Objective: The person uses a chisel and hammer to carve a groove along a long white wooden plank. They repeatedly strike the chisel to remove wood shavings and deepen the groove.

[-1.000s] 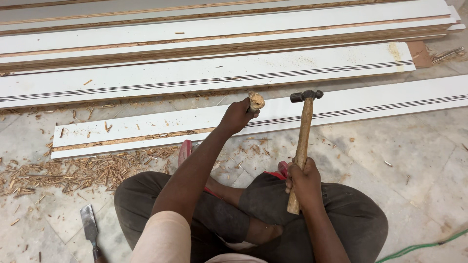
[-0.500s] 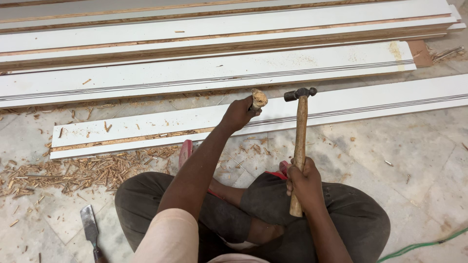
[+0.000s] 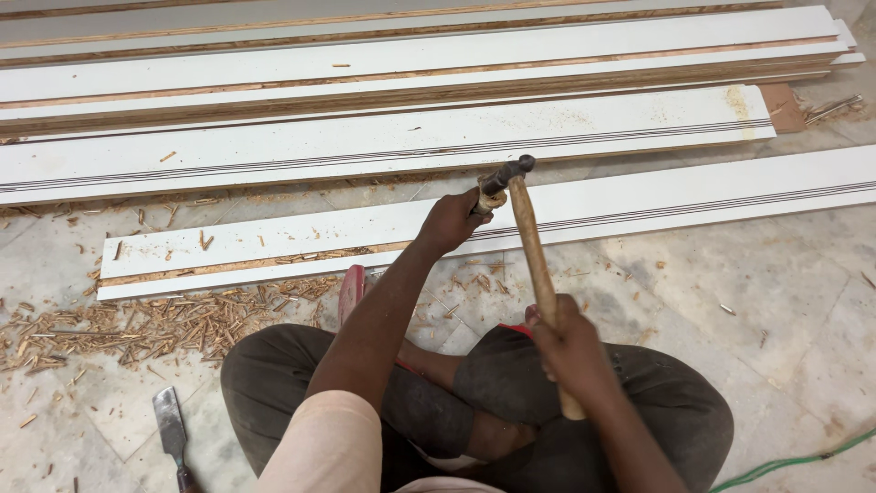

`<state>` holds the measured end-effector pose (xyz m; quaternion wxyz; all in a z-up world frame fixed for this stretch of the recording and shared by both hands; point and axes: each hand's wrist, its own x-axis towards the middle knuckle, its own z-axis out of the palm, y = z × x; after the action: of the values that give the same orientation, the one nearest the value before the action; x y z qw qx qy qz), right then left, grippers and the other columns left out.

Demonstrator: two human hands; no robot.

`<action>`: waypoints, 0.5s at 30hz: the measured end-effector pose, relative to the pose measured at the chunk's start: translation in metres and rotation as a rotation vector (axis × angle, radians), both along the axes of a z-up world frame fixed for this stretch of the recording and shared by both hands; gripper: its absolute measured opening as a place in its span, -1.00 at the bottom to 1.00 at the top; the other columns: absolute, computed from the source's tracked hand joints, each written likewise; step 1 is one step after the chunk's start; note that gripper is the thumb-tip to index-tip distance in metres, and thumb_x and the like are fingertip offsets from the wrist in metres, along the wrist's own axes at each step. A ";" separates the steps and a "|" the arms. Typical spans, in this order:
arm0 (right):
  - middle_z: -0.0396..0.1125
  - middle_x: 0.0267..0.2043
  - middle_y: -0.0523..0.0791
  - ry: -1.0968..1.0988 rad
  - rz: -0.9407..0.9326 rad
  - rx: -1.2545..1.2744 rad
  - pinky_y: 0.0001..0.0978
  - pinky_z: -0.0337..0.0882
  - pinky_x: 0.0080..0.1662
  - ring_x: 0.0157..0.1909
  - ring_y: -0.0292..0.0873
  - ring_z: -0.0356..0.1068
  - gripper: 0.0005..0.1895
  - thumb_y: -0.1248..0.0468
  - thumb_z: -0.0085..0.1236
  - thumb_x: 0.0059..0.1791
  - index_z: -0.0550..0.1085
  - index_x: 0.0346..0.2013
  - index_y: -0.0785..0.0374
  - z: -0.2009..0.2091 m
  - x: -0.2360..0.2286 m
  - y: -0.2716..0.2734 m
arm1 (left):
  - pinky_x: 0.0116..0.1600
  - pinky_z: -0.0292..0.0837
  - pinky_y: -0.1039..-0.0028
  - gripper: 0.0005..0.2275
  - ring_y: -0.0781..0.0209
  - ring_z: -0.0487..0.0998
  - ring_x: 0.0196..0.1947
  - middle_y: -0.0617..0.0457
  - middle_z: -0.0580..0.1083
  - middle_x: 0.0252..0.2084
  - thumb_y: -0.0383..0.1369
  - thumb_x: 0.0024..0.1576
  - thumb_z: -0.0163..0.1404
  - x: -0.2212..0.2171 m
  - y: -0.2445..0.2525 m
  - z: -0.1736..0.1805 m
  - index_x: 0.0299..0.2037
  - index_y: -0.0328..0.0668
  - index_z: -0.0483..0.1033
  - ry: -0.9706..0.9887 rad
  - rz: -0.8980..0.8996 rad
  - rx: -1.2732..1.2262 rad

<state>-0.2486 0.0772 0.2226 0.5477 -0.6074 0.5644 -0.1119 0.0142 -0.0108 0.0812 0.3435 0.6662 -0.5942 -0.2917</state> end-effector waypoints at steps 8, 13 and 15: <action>0.31 -0.39 -0.20 -0.133 -0.182 -0.691 -0.50 0.37 -0.56 -0.57 -0.37 0.31 -0.82 0.29 -0.01 0.03 0.39 -0.10 0.26 0.106 -0.064 0.000 | -0.09 0.55 0.22 -0.73 -0.02 0.70 -0.18 -0.03 0.66 -0.23 -0.33 0.13 0.08 0.009 -0.002 -0.016 0.01 -0.17 0.46 0.044 -0.047 -0.116; 0.35 -0.49 -0.08 -0.320 -0.220 -0.829 -0.36 0.39 -0.52 -0.59 -0.22 0.37 -0.75 0.20 0.02 0.05 0.36 -0.09 0.31 0.011 -0.018 0.007 | -0.13 0.50 0.17 -0.73 -0.11 0.66 -0.23 -0.08 0.64 -0.26 -0.30 0.14 0.11 0.006 0.002 -0.016 0.01 -0.17 0.47 -0.017 -0.026 -0.060; 0.37 -0.53 -0.04 0.019 -0.042 -0.572 -0.30 0.40 -0.51 -0.60 -0.16 0.39 -0.72 0.17 0.04 0.05 0.34 -0.09 0.33 -0.016 -0.003 0.013 | -0.13 0.50 0.16 -0.74 -0.12 0.65 -0.23 -0.09 0.63 -0.28 -0.27 0.15 0.11 0.008 -0.004 -0.011 -0.01 -0.17 0.47 -0.056 -0.027 -0.048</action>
<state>-0.2514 0.0901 0.2064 0.3464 -0.7263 0.5276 -0.2723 0.0221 -0.0146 0.0700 0.3384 0.6575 -0.6196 -0.2632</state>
